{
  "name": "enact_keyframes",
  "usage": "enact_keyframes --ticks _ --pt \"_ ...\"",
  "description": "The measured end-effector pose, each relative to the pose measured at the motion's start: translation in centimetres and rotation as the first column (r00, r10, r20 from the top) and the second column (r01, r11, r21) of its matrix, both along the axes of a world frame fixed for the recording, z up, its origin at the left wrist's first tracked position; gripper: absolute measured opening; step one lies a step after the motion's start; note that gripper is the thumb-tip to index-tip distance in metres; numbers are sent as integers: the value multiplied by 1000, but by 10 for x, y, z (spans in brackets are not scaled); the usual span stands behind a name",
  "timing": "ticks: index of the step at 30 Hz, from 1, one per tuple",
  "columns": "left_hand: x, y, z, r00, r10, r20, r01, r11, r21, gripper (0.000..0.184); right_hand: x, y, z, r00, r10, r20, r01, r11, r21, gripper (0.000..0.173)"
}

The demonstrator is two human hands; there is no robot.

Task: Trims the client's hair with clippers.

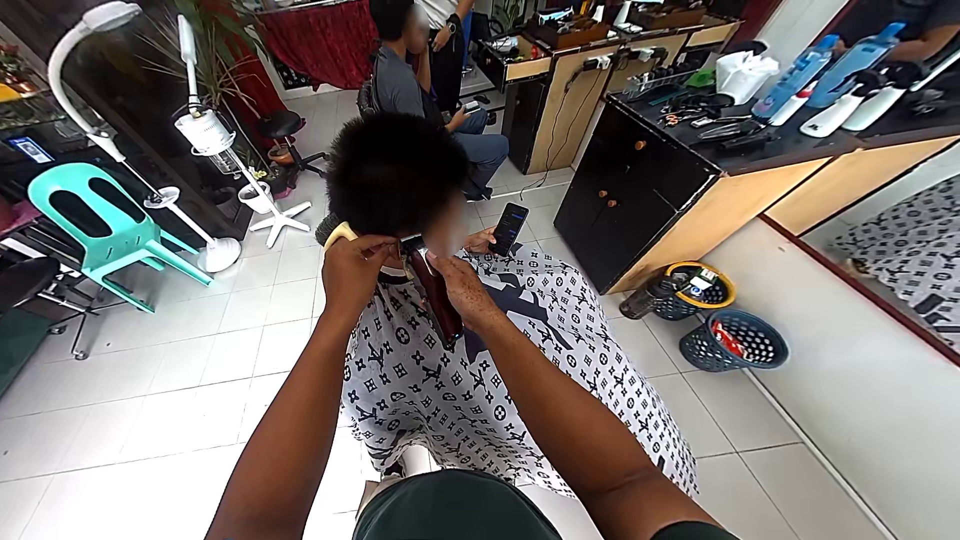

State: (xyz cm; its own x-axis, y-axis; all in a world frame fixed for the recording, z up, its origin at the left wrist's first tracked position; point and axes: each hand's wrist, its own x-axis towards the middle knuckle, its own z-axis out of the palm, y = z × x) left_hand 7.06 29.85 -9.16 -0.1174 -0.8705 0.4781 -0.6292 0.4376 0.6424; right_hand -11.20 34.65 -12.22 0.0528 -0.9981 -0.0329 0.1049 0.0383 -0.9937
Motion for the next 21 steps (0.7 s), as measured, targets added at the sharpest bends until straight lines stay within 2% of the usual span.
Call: enact_keyframes --ticks 4,8,13,16,19,20,21 --pt "-1 1 2 1000 1 -4 -1 1000 7 11 -4 0 1 1000 11 -13 -10 999 43 44" --pt "0 -2 -2 1000 -6 -5 6 1000 -18 11 -4 -3 -3 1000 -11 -9 11 1000 -15 46" --pt "-1 -2 1 1000 7 -4 -7 1000 7 11 -6 -3 4 1000 -2 -2 2 1000 23 45" --pt "0 0 -4 1000 -21 -14 20 998 -64 12 -16 7 -2 998 47 34 -46 999 -20 45" --pt "-2 17 -20 982 -189 -15 174 930 -325 23 -49 40 -20 995 66 79 -70 996 48 42" --pt "-5 26 -24 957 -289 9 276 904 -328 27 -59 50 -32 987 27 159 -36 998 54 43" --pt "-11 37 -23 908 -416 46 417 890 -187 31 -66 60 -47 962 -12 272 -7 998 68 48"
